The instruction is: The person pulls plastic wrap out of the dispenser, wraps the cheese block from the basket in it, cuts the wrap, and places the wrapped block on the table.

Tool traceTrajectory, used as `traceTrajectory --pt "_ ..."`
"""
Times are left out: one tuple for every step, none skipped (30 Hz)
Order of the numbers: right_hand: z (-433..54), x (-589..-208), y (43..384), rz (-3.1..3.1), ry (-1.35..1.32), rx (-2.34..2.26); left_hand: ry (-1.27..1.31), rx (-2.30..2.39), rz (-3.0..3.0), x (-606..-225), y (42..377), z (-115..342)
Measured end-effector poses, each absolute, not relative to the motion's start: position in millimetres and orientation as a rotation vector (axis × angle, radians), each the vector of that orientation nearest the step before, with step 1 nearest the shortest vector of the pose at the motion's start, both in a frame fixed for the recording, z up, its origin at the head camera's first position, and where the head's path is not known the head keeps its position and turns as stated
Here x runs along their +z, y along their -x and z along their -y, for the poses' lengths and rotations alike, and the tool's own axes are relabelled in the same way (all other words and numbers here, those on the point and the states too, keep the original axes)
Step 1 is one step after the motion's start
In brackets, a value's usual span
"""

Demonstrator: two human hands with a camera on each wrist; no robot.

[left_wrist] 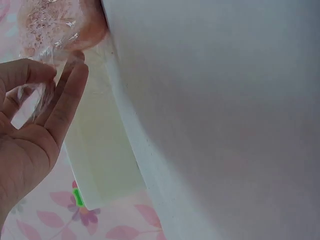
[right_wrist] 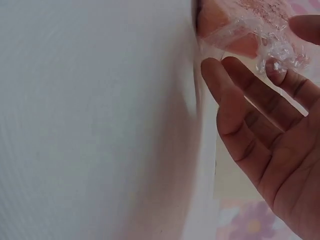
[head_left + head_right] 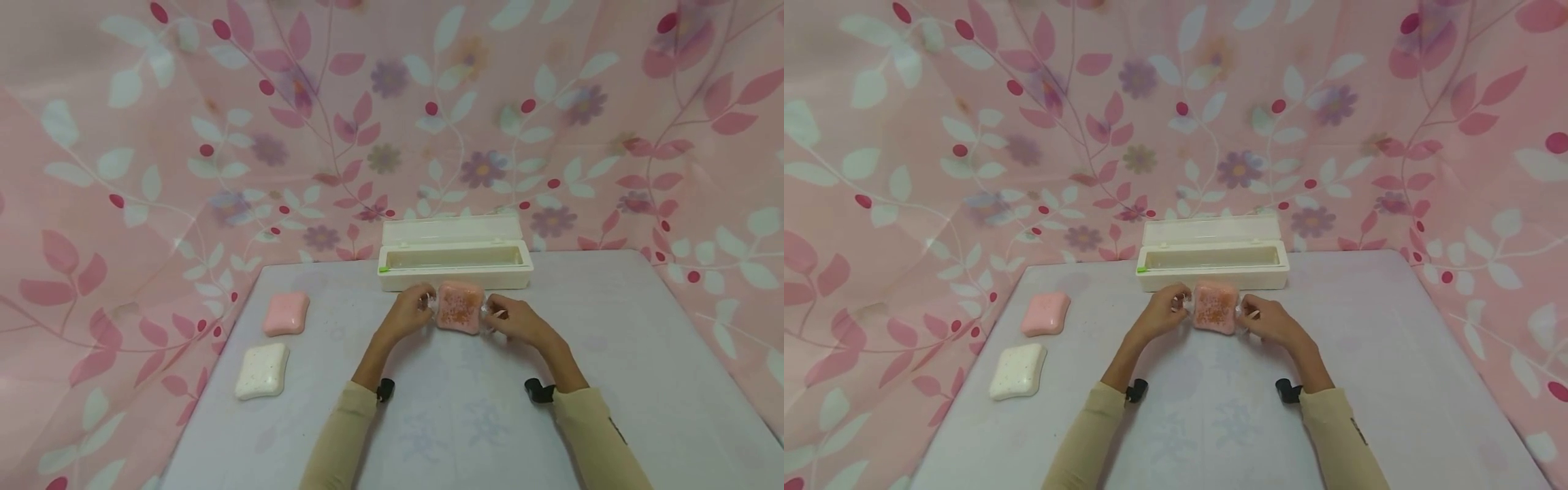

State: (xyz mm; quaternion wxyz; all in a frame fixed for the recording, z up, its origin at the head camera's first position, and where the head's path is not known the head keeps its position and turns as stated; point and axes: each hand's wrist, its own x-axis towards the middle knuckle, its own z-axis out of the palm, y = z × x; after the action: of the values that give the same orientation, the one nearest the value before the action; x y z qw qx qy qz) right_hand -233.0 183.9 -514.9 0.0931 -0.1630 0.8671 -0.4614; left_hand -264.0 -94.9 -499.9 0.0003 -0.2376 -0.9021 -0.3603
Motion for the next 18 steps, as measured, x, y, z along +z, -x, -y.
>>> traceTrajectory --pt "-183.4 -514.6 232.6 -2.579 0.487 -1.369 0.733 -1.131 2.83 -500.0 264.7 93.7" --pt "-183.2 -514.2 232.5 -2.585 0.5 -1.37 0.72 -1.129 2.826 -500.6 265.7 92.5" --pt "-182.8 -513.8 232.3 -2.59 0.506 -1.377 0.702 -1.129 2.823 -501.2 266.6 91.3" --pt "-182.2 -513.5 232.3 -2.599 0.51 -1.383 0.687 -1.131 2.821 -501.7 267.6 90.2" --pt "-181.7 -513.3 232.3 -2.6 0.511 -1.394 0.676 -1.137 2.819 -502.3 268.5 89.1" --pt "-181.1 -513.3 232.5 -2.601 0.515 -1.4 0.665 -1.152 2.819 -502.9 269.4 88.0" --pt "-180.5 -513.6 232.8 -2.604 0.523 -1.4 0.66 -1.168 2.82 -503.5 270.1 87.0" --pt "-180.1 -513.8 233.0 -2.609 0.538 -1.398 0.661 -1.184 2.82 -504.2 270.8 86.0" --pt "-179.2 -514.2 233.1 -2.614 0.54 -1.396 0.66 -1.204 2.825 -504.4 270.9 84.9" --pt "-178.6 -514.6 233.1 -2.625 0.556 -1.383 0.661 -1.224 2.831 -504.7 271.1 83.8" --pt "-178.3 -515.2 233.0 -2.628 0.571 -1.373 0.666 -1.244 2.832 -504.8 271.2 82.7" --pt "-177.8 -515.8 232.8 -2.644 0.585 -1.349 0.671 -1.259 2.835 -504.9 271.2 81.6" --pt "-177.3 -515.9 232.3 -2.658 0.602 -1.33 0.677 -1.268 2.837 -504.8 271.1 80.5" --pt "-177.0 -516.1 231.8 -2.666 0.613 -1.315 0.68 -1.275 2.84 -504.7 271.1 79.4" --pt "-176.3 -515.9 231.0 -2.672 0.62 -1.302 0.684 -1.281 2.839 -504.6 271.3 78.4" --pt "-175.8 -515.4 229.9 -2.675 0.632 -1.286 0.686 -1.289 2.834 -504.2 271.5 77.6" --pt "-175.4 -514.7 228.8 -2.67 0.638 -1.283 0.688 -1.294 2.827 -504.0 271.8 76.8" --pt "-174.5 -513.7 227.4 -2.671 0.642 -1.277 0.688 -1.304 2.82 -503.3 272.0 76.2"
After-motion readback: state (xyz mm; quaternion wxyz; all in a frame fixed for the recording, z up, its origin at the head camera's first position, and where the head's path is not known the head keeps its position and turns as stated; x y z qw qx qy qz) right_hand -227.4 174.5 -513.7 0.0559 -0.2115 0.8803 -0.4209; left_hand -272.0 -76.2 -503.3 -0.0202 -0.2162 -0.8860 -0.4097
